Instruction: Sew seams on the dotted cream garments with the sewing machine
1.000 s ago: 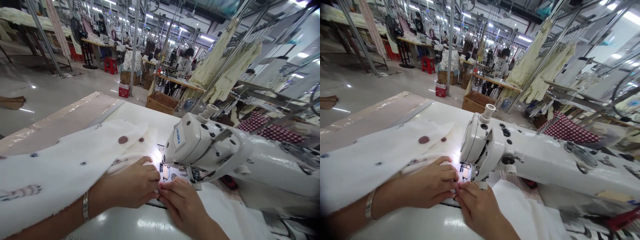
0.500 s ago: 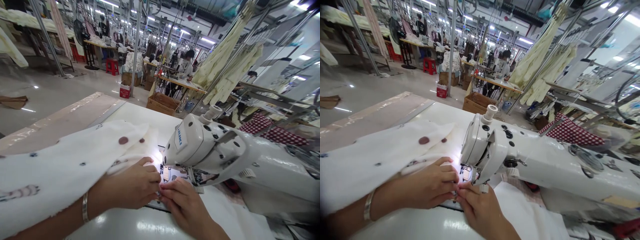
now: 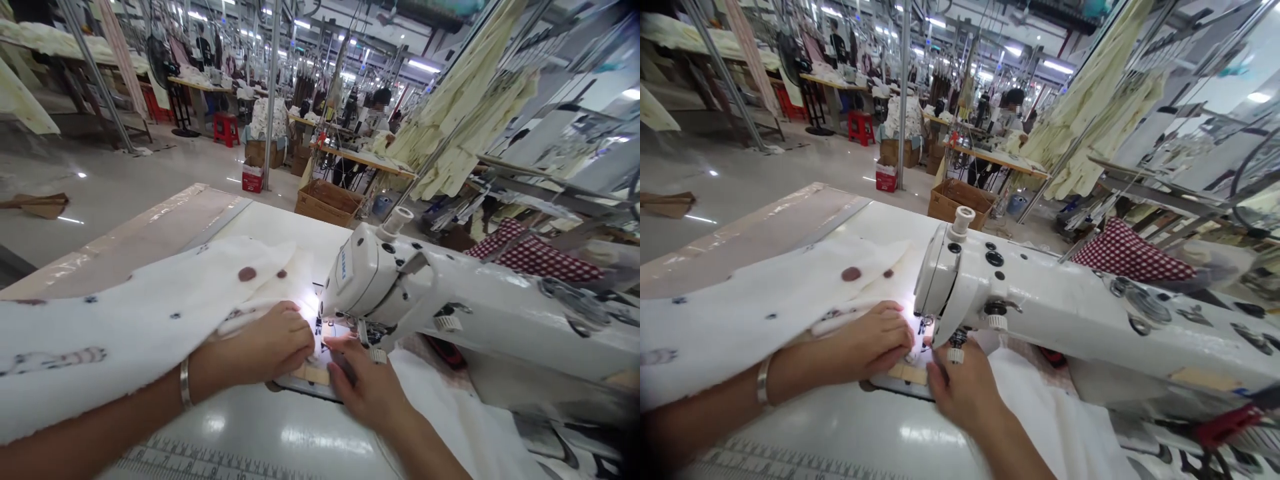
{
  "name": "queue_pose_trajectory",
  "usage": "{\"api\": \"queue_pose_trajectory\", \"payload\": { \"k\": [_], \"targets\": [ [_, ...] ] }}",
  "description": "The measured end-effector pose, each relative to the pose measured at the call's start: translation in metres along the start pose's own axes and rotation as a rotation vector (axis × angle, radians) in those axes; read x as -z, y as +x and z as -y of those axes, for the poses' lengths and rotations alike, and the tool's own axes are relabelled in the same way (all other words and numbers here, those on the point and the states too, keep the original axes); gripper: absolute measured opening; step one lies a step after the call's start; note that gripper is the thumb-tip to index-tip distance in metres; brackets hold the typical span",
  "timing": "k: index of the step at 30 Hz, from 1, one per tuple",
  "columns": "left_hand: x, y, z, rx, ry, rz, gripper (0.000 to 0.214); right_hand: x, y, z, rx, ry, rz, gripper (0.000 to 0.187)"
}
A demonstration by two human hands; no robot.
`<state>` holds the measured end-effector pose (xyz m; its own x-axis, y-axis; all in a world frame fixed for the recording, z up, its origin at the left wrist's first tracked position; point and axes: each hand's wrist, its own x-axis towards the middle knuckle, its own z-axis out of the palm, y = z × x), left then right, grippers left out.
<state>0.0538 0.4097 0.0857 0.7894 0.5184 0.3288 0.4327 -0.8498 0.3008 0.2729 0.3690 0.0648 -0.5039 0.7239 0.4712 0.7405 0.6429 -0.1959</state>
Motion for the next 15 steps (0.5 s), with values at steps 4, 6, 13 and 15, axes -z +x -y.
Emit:
{"api": "queue_pose_trajectory", "payload": {
  "k": [4, 6, 13, 15],
  "targets": [
    [0.003, 0.0, 0.001, 0.11, -0.191, -0.049, 0.017, -0.013, 0.005, 0.002, -0.019, -0.116, -0.006, 0.025],
    [0.003, -0.001, 0.002, 0.127, -0.227, -0.066, 0.018, -0.02, 0.009, 0.003, -0.037, -0.134, 0.062, 0.021],
    [-0.003, -0.005, 0.009, 0.044, -0.126, -0.051, 0.024, -0.026, 0.015, 0.008, 0.049, -0.118, 0.015, 0.023],
    [-0.008, -0.005, 0.013, -0.022, -0.043, -0.063, 0.025, -0.022, 0.014, 0.009, 0.085, -0.087, 0.02, 0.022]
  ]
}}
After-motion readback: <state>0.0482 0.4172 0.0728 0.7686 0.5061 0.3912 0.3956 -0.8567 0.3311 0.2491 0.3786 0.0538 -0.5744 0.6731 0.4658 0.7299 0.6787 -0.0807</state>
